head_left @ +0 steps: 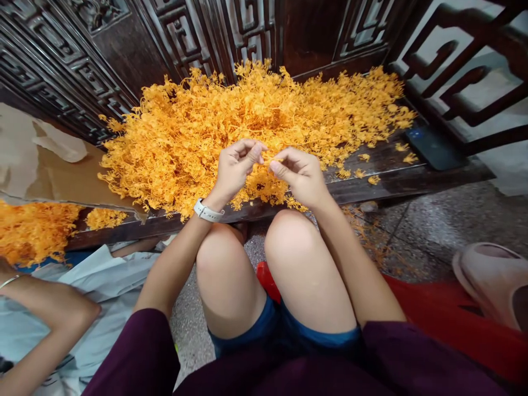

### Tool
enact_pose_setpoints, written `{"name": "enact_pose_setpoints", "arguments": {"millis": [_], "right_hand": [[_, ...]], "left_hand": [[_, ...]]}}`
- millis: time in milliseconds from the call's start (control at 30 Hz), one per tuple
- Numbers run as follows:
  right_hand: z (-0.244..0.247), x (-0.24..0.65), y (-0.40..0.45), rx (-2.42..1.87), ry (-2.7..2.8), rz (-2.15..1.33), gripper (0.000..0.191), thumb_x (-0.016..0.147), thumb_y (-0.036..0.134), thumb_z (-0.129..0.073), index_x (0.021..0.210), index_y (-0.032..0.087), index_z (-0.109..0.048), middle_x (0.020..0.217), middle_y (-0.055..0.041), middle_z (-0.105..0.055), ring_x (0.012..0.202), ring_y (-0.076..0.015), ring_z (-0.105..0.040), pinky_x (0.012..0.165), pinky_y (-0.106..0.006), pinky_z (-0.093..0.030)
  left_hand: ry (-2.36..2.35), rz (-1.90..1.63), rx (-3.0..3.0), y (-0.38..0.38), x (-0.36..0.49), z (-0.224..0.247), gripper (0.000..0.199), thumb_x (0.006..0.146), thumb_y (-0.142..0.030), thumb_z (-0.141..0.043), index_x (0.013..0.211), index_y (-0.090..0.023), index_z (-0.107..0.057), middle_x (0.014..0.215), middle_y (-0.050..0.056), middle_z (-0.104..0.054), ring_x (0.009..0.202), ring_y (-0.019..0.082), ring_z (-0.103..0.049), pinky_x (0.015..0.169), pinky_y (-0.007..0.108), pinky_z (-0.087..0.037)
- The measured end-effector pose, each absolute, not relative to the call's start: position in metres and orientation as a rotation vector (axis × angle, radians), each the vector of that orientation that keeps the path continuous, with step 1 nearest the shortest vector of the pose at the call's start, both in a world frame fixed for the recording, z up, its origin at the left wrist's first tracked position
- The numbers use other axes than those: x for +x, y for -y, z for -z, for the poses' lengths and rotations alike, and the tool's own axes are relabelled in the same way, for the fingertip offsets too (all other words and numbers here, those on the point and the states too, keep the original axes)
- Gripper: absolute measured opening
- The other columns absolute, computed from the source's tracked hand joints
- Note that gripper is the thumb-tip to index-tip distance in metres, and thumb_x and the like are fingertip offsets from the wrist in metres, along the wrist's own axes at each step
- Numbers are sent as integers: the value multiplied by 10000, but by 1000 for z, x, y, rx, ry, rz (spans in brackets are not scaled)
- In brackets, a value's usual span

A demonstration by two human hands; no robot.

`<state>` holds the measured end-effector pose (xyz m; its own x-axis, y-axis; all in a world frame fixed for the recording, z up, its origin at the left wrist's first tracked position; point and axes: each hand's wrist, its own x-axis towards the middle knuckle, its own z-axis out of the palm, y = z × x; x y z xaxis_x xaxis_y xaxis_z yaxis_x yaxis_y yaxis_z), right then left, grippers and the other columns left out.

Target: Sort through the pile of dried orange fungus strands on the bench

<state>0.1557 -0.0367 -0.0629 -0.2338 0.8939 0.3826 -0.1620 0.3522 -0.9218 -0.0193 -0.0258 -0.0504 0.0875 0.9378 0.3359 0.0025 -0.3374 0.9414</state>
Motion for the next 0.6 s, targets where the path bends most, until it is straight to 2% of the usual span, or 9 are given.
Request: {"name": "enact_pose_setpoints", "arguments": {"millis": [133, 233, 300, 367, 433, 500, 600], "right_hand": [[57, 156, 40, -567, 1550, -1388, 385, 911, 542, -813, 775, 198, -708, 725, 5, -644, 681, -135, -565, 664, -284, -461], [46, 162, 47, -232, 1858, -1680, 269, 944, 428, -804, 853, 176, -784, 802, -32, -759, 745, -149, -681, 717, -280, -532], [39, 166, 52, 37, 2132, -1858, 212, 967, 371, -780, 973, 167, -834, 920, -74, -822, 845, -177, -748, 794, -303, -576], [38, 168, 53, 48, 2228, -1889, 212, 970, 353, -773, 1046, 170, -848, 983, -92, -838, 887, -186, -761, 811, -308, -583], [44, 169, 47, -134, 2030, -1842, 216, 919, 388, -827, 997, 187, -846, 923, -70, -827, 818, -174, -736, 752, -297, -571], [56, 169, 37, -289, 1583, -1778, 281, 879, 501, -844, 911, 223, -819, 810, -21, -779, 692, -145, -656, 664, -287, -537], [73, 170, 22, -423, 984, -1694, 440, 909, 700, -702, 947, 268, -774, 802, 10, -724, 615, -126, -533, 592, -285, -485]], "left_hand": [[-1003, -1422, 1439, 24, -20, 53, 283, 923, -452, -787, 800, -214, -695, 744, -9, -648, 533, 72, -456, 489, 250, -333], [-1084, -1545, 1211, 14, -27, 61, 250, 962, -370, -724, 800, -229, -597, 723, -38, -589, 504, 59, -415, 482, 244, -318], [-1149, -1569, 1060, 6, -34, 68, 250, 982, -389, -699, 836, -235, -568, 735, -45, -578, 505, 53, -410, 505, 243, -339], [-1174, -1481, 1009, 3, -41, 73, 278, 982, -502, -701, 949, -242, -605, 818, -25, -637, 556, 58, -477, 558, 245, -394], [-1147, -1405, 988, 3, -45, 74, 382, 968, -614, -687, 1080, -254, -627, 933, 6, -694, 630, 73, -558, 624, 252, -454], [-1099, -1387, 970, 6, -48, 72, 426, 964, -650, -675, 1140, -264, -630, 1015, 24, -720, 706, 89, -623, 694, 263, -508], [-1054, -1388, 945, 12, -49, 65, 398, 983, -630, -658, 1152, -270, -641, 1089, 40, -745, 844, 120, -701, 816, 290, -576]]}}
